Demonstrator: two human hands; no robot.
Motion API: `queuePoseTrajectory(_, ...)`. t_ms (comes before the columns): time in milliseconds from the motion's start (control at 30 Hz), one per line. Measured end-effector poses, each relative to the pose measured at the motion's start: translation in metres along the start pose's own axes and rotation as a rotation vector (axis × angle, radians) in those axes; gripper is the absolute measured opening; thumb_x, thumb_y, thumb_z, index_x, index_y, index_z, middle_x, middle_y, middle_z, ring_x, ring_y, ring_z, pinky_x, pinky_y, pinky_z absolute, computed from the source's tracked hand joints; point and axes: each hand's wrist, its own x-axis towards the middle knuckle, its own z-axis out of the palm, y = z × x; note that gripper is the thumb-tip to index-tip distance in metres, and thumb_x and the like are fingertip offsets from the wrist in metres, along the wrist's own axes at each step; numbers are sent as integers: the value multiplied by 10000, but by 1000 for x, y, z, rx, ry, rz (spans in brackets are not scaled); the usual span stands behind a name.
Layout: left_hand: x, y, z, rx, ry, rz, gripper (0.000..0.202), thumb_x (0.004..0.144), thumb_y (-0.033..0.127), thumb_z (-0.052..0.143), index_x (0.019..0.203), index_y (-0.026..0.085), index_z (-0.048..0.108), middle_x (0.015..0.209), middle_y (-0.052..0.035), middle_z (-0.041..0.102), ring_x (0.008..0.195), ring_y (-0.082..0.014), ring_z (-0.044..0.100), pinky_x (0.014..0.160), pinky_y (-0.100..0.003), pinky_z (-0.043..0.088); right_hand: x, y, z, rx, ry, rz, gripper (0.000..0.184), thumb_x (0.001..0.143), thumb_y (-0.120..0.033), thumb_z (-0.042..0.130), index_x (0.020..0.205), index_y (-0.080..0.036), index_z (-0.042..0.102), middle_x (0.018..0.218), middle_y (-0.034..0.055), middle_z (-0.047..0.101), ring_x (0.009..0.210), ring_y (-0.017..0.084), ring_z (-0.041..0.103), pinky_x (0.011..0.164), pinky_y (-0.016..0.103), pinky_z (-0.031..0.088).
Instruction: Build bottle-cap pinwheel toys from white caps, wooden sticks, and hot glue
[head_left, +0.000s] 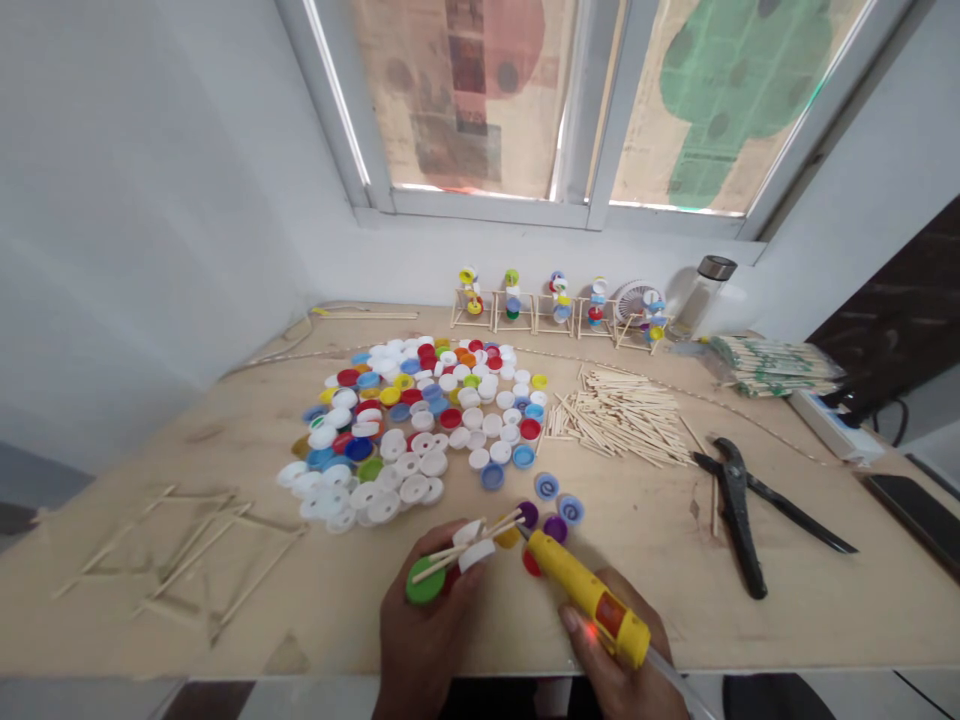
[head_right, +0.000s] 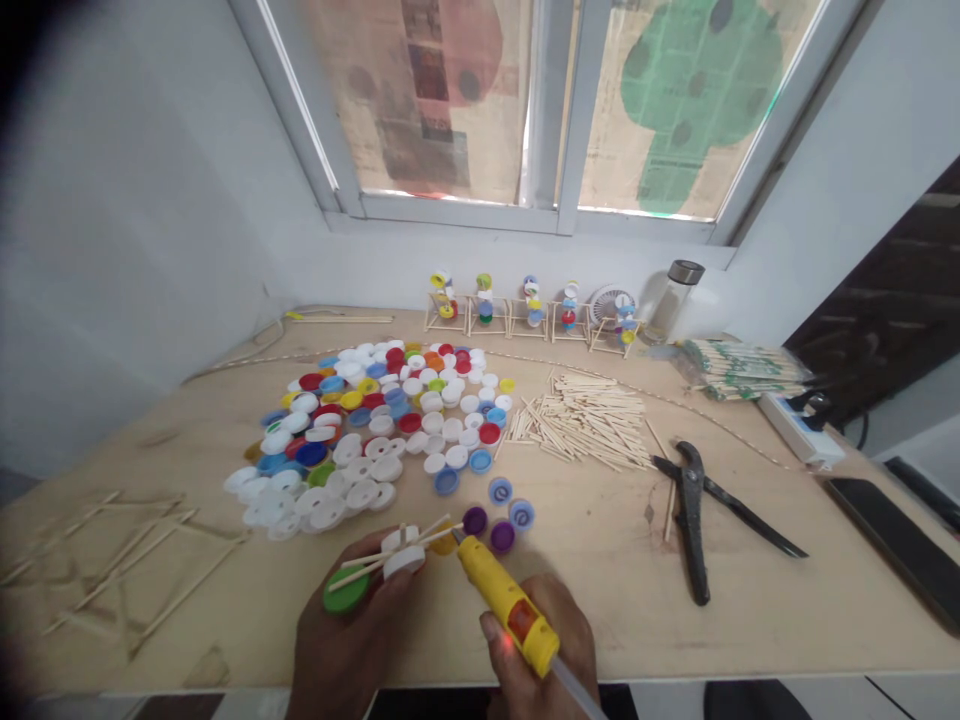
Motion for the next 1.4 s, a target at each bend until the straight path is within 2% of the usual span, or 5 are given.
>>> queuePoseTrajectory(467,-1,3,0,-37,-15,-4,334,597,370,766,870,195,687,883,-56,730,860,-243,673,844,-352,521,-1,1,2,36,40,38,259,849,-406,572,701,-199,525,605,-10,507,539,132,494,482,225,406)
queuePoseTrajectory(800,3,0,-5,1,-62,-42,349,609,369,770,896,192,680,894,-55,732,837,-232,680,799,-329,538,10,-1,-20,-28,-25,23,272,858,-417,549,687,-209,507,627,-12,524,559,131,494,490,212,405)
queuePoseTrajectory(1000,5,2,-5,12,-45,-70,427,592,440,762,930,189,689,905,-61,734,851,-249,677,794,-344,540,29,11,-67,-126,33,67,226,864,-413,530,766,-210,550,721,14,580,645,162,553,553,239,442)
queuePoseTrajectory(1300,7,1,-6,-44,-61,-133,454,553,453,794,904,182,693,876,-51,739,789,-225,683,696,-300,562,63,77,-171,-738,226,-185,218,858,-406,501,887,-204,577,811,77,628,767,236,580,666,330,439)
queuePoseTrajectory(1400,7,-3,-7,-68,-54,-147,449,541,427,809,903,187,696,865,-46,741,768,-219,682,669,-295,565,71,99,-191,-919,155,-291,201,877,-354,470,911,-187,576,865,106,642,825,260,573,726,366,418)
